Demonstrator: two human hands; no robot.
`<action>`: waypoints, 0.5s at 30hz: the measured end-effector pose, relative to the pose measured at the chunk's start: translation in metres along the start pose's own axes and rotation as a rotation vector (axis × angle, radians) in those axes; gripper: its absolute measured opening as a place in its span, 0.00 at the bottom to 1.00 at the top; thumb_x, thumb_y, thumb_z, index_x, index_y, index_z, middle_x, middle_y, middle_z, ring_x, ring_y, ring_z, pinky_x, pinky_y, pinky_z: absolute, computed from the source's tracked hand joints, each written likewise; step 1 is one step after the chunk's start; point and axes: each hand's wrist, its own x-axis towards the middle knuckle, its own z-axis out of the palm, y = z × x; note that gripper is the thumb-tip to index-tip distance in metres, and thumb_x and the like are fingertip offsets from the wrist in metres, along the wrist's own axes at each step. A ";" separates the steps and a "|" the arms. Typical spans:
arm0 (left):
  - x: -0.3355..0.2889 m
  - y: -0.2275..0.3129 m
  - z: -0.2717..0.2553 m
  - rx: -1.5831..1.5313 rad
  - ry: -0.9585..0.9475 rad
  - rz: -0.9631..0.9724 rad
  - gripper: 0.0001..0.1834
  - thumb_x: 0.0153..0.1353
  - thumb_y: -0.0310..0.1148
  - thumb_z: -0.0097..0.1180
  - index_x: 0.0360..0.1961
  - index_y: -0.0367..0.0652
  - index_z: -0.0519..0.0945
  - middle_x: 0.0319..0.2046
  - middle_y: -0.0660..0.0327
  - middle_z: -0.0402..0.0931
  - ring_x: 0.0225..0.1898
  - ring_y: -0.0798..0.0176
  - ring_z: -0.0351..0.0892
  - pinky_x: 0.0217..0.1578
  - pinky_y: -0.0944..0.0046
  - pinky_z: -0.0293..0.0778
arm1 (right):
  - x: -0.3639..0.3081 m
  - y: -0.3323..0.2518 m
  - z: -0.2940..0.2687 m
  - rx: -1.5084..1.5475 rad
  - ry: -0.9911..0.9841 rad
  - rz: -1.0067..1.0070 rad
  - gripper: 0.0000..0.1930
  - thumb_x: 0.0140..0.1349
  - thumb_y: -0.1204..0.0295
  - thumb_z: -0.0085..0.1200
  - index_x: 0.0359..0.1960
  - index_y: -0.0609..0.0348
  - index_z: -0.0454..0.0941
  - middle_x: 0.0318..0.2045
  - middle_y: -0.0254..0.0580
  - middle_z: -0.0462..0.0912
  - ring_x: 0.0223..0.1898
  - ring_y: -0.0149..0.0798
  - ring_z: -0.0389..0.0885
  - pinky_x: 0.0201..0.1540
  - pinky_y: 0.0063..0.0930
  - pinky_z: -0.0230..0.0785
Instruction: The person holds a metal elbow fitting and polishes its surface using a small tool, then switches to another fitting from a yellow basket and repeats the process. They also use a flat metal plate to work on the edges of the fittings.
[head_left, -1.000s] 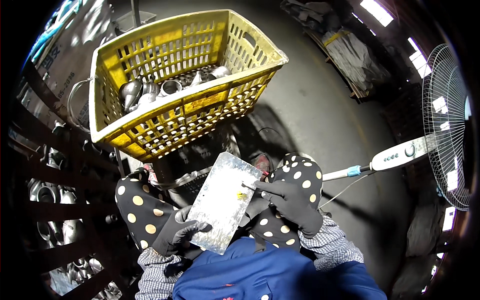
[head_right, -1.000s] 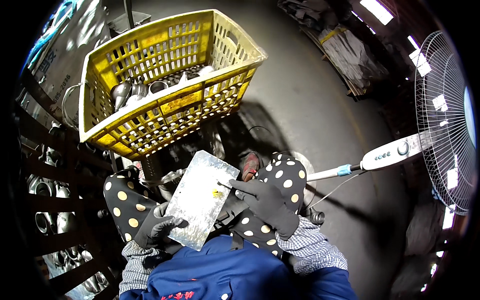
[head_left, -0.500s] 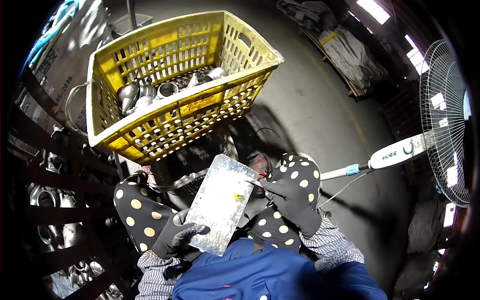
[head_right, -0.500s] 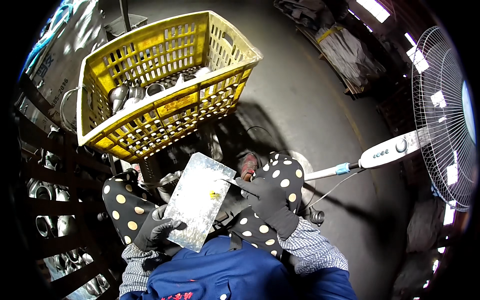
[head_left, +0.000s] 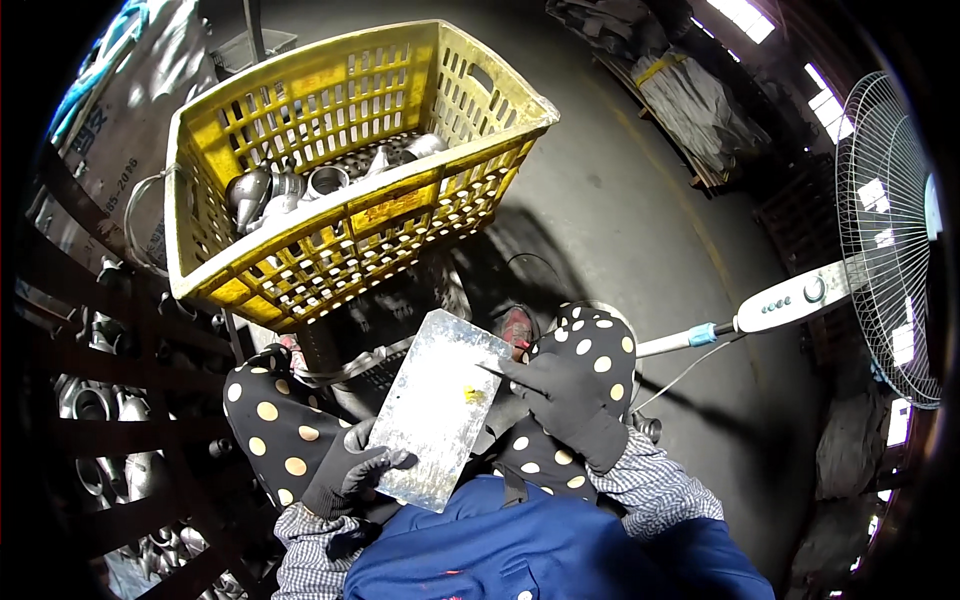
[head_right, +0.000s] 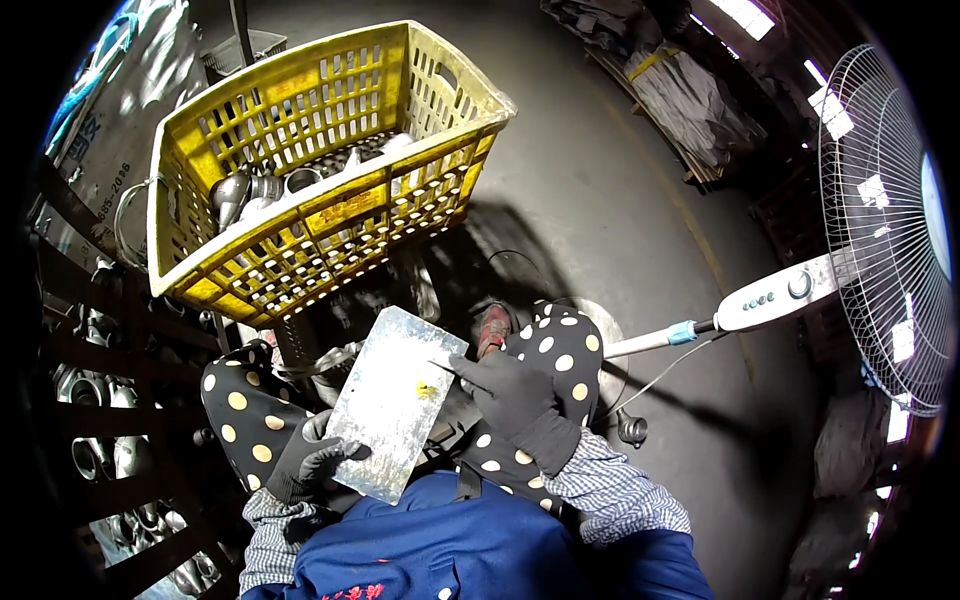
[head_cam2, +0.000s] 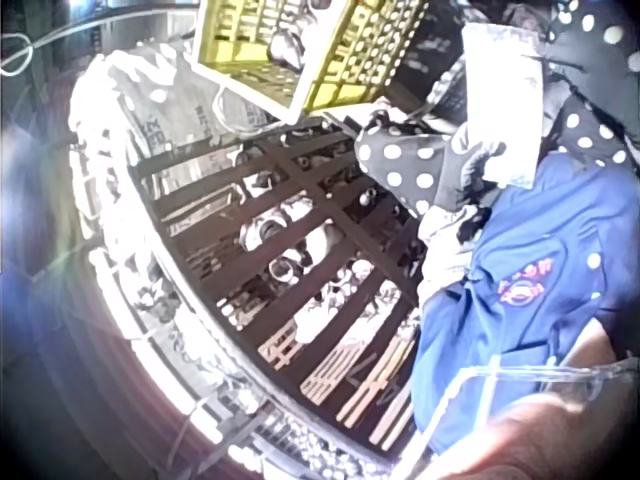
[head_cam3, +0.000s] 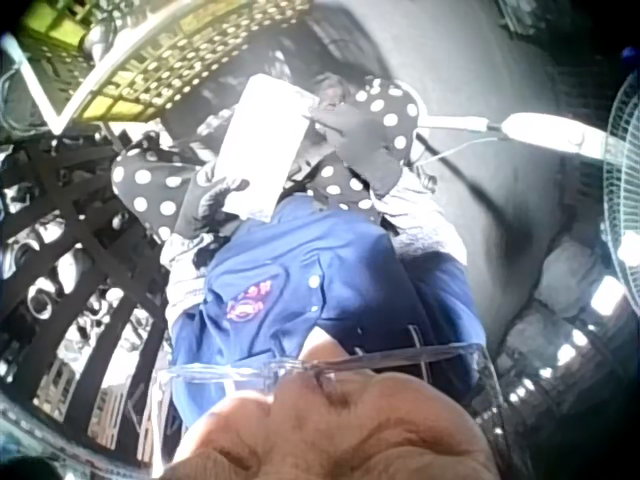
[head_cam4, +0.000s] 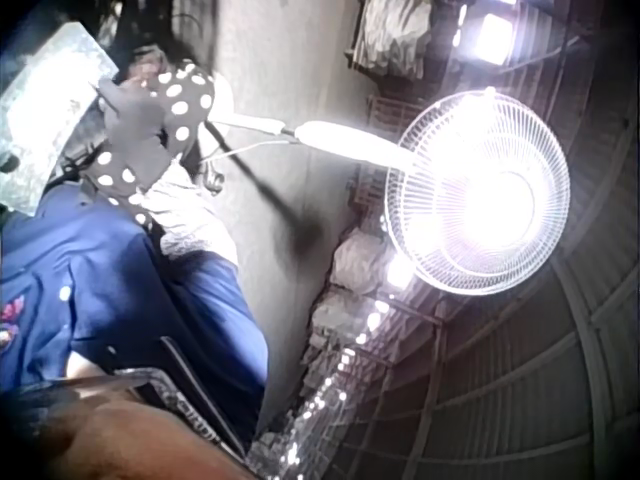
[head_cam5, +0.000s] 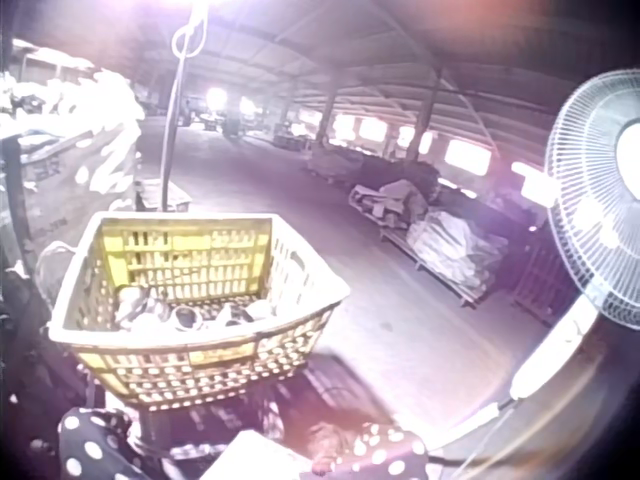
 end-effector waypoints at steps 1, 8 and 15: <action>0.002 -0.006 -0.004 -0.005 -0.007 0.001 0.21 0.58 0.27 0.59 0.52 0.30 0.70 0.40 0.62 0.78 0.38 0.74 0.77 0.40 0.73 0.73 | -0.001 -0.001 -0.002 -0.028 -0.031 -0.006 0.16 0.51 0.75 0.57 0.44 0.52 0.81 0.22 0.39 0.75 0.26 0.40 0.75 0.29 0.32 0.67; 0.002 0.003 0.001 0.054 -0.015 -0.005 0.22 0.58 0.27 0.60 0.51 0.30 0.71 0.39 0.61 0.79 0.37 0.73 0.77 0.40 0.73 0.73 | 0.000 0.011 -0.002 -0.044 -0.043 0.003 0.17 0.50 0.75 0.55 0.45 0.50 0.81 0.23 0.39 0.75 0.26 0.40 0.75 0.28 0.33 0.67; 0.005 -0.011 -0.008 -0.074 -0.004 -0.014 0.21 0.58 0.27 0.60 0.50 0.30 0.71 0.39 0.60 0.79 0.38 0.73 0.77 0.40 0.73 0.73 | -0.001 0.018 -0.003 -0.037 -0.057 -0.005 0.17 0.51 0.74 0.54 0.45 0.46 0.82 0.23 0.38 0.75 0.25 0.39 0.75 0.28 0.32 0.66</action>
